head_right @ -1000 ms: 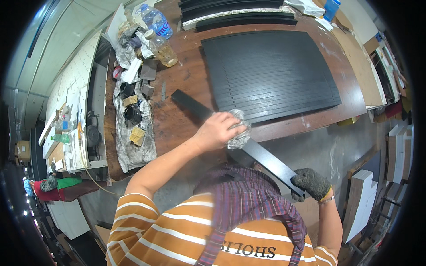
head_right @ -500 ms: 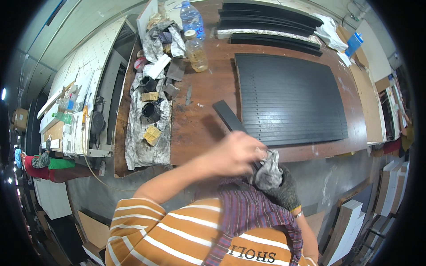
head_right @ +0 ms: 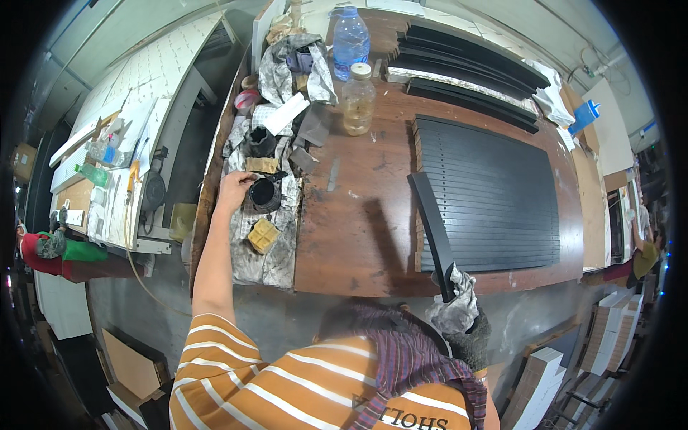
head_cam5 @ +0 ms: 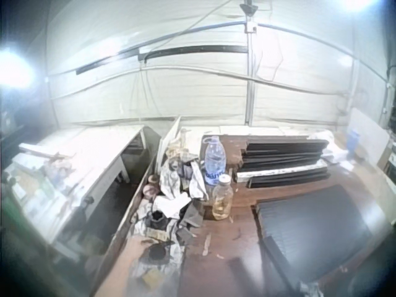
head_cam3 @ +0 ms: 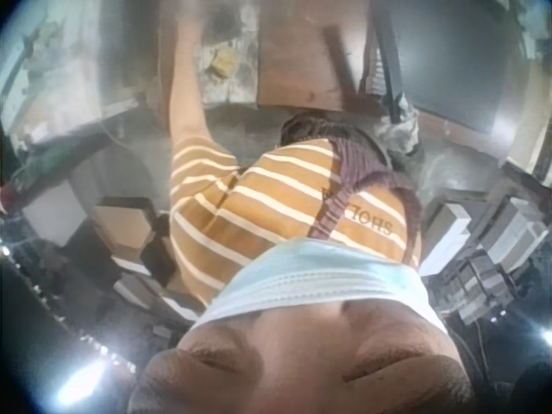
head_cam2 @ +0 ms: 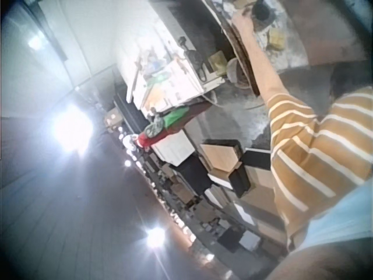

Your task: The person wipes a large black plastic sheet and several long black plastic strips with a cloth. They also use a yellow sponge to rub the strips. The person handles the strips one at a time, wiping both sides and edges.

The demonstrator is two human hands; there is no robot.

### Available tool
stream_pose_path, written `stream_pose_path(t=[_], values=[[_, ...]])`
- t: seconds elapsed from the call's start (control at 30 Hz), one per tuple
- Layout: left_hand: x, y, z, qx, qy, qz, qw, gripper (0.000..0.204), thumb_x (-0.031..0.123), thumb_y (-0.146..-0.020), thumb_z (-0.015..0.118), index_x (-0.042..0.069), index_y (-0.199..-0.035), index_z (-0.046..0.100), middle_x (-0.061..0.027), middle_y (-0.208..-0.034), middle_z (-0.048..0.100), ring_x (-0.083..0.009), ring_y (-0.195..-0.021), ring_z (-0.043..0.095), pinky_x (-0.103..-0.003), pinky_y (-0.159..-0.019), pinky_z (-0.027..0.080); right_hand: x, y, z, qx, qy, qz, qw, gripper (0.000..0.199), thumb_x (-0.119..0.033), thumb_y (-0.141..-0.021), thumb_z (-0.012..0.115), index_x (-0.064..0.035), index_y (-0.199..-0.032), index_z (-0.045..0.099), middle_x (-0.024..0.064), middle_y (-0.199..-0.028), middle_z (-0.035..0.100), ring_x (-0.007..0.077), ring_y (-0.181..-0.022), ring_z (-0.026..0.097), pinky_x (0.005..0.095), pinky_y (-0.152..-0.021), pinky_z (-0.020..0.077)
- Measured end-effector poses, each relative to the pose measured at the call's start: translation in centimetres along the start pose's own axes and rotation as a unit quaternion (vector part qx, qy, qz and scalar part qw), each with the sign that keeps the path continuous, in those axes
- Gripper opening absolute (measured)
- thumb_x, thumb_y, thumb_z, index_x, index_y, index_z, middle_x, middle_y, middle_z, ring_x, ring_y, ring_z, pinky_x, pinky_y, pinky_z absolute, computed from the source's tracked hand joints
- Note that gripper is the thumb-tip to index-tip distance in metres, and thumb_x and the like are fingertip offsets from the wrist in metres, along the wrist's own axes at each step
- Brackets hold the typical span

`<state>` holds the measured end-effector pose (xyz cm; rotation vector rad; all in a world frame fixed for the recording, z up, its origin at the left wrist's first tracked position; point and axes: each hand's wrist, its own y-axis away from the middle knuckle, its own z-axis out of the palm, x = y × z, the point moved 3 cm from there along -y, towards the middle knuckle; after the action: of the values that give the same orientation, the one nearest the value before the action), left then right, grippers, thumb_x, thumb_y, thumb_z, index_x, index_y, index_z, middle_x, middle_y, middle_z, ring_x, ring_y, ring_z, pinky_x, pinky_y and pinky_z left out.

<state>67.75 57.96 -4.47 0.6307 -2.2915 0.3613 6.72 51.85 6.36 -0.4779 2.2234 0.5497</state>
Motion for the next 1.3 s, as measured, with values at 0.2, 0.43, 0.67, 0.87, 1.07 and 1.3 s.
stream_pose_path(t=[0.2, 0.43, 0.67, 0.87, 1.07, 1.3], values=[[0.8, -0.8, 1.1, -0.017, -0.031, 0.016, 0.999, 0.017, -0.002, -0.078, 0.075, 0.003, -0.095, 0.076, -0.0153, -0.089, 0.067, -0.032, -0.087, 0.069, -0.039, -0.078, 0.054, 0.9, 2.0, 0.4, 0.032, -0.05, 0.03, 0.998, 0.083, -0.025, -0.067, 0.09, 0.0003, -0.137, 0.053, 0.0176, -0.113, 0.066, 0.0306, -0.109, 0.065, 0.0397, -0.096, 0.0514], [1.7, 0.2, -0.6, -0.002, 0.029, -0.031, 0.999, 0.013, -0.002, -0.077, 0.076, -0.003, -0.09, 0.071, -0.0142, -0.085, 0.069, -0.0207, -0.072, 0.065, -0.034, -0.069, 0.052, 1.2, 4.4, -0.1, 0.051, -0.088, 0.082, 0.991, 0.085, -0.029, -0.067, 0.091, 0.0008, -0.137, 0.053, 0.019, -0.116, 0.067, 0.0316, -0.11, 0.066, 0.0407, -0.096, 0.0513], [4.4, 4.6, -4.4, 0.023, 0.243, -0.117, 0.963, 0.01, -0.002, -0.087, 0.072, -0.004, -0.096, 0.07, -0.0005, -0.08, 0.067, -0.0083, -0.07, 0.06, -0.024, -0.066, 0.048, 1.6, 5.1, -0.2, 0.063, -0.095, 0.089, 0.99, 0.088, -0.032, -0.066, 0.092, 0.0013, -0.137, 0.053, 0.0204, -0.118, 0.067, 0.0327, -0.111, 0.066, 0.0416, -0.096, 0.0512], [6.3, 7.0, -4.1, -0.053, 0.28, -0.195, 0.938, 0.01, -0.001, -0.088, 0.071, -0.004, -0.097, 0.071, -0.0001, -0.078, 0.066, -0.0051, -0.066, 0.055, -0.022, -0.058, 0.042, 2.0, 5.3, -0.2, 0.072, -0.097, 0.092, 0.988, 0.09, -0.035, -0.065, 0.093, 0.0017, -0.137, 0.053, 0.0216, -0.12, 0.067, 0.0335, -0.111, 0.066, 0.0424, -0.097, 0.0512], [19.2, 10.6, -3.2, 0.128, -0.055, 0.039, 0.989, 0.026, 0.003, -0.08, 0.074, -0.001, -0.106, 0.072, -0.0118, -0.093, 0.072, -0.0279, -0.075, 0.068, -0.037, -0.074, 0.055, -0.3, 5.4, -0.8, 0.112, -0.061, 0.089, 0.988, 0.092, -0.038, -0.064, 0.094, 0.0022, -0.137, 0.053, 0.0228, -0.122, 0.067, 0.0344, -0.112, 0.067, 0.0432, -0.097, 0.0511], [41.1, 21.0, 13.1, -0.195, -0.09, 0.595, 0.775, 0.061, 0.019, -0.084, 0.068, 0.012, -0.143, 0.055, -0.0132, -0.149, 0.052, -0.0296, -0.137, 0.049, -0.061, -0.112, 0.033, -1.4, 3.7, 0.4, 0.072, 0.418, -0.246, 0.871, 0.069, -0.038, -0.088, 0.072, -0.0026, -0.143, 0.05, 0.024, -0.135, 0.06, 0.0356, -0.129, 0.056, 0.0434, -0.11, 0.0436]])
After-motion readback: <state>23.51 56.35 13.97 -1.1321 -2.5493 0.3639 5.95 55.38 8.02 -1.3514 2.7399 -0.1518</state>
